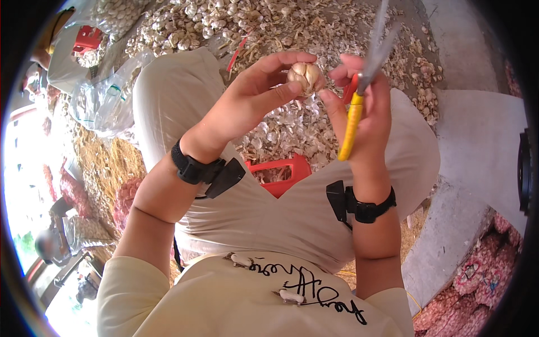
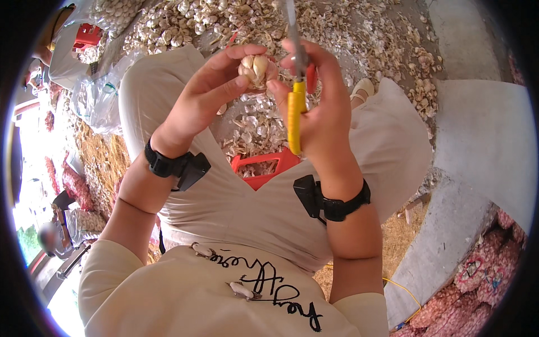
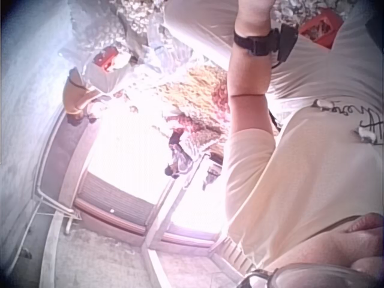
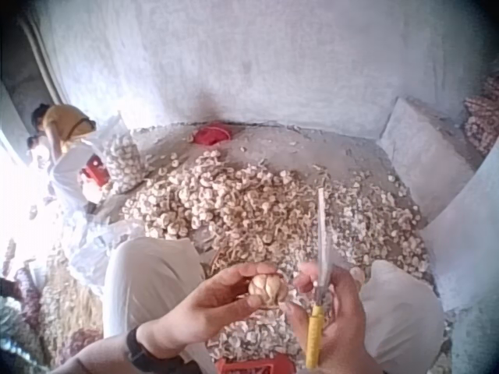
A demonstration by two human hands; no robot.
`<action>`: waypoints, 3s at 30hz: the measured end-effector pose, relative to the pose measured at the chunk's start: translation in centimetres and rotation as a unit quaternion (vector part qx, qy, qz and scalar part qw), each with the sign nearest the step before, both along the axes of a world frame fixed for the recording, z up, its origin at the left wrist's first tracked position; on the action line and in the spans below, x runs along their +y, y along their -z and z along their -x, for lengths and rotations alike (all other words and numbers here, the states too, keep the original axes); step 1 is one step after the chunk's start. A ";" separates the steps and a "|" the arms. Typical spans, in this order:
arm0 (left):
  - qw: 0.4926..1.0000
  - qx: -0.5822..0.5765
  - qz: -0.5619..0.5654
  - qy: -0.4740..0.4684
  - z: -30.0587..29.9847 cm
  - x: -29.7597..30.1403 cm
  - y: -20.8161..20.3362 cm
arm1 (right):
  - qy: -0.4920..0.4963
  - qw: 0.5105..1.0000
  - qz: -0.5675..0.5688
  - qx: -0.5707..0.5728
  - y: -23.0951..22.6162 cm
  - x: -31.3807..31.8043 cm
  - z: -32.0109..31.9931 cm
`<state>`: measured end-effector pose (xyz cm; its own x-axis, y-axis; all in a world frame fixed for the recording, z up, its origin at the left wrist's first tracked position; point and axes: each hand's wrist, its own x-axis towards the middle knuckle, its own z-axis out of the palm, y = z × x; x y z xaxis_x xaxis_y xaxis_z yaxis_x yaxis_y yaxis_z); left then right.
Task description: Trimming the roots and stems of garlic bulbs using scissors.
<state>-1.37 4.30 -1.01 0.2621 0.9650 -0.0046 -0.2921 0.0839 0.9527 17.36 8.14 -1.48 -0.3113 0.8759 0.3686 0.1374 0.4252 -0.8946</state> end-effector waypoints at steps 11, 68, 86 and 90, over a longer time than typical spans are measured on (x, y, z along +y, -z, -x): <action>0.997 0.048 -0.038 -0.057 -0.7 -0.5 0.6 | 0.033 0.994 -0.081 -0.061 0.4 -0.7 1.1; 0.988 -0.117 0.102 0.020 -0.5 -0.3 -0.4 | -0.016 0.934 0.289 0.210 -1.6 -0.5 0.7; 0.999 0.045 0.022 0.009 -1.2 -0.6 0.1 | -0.056 0.979 0.157 0.117 -1.2 -1.0 1.0; 0.998 0.053 0.032 0.001 -1.0 -0.8 -0.1 | -0.090 0.968 0.190 0.136 -1.4 -1.0 1.2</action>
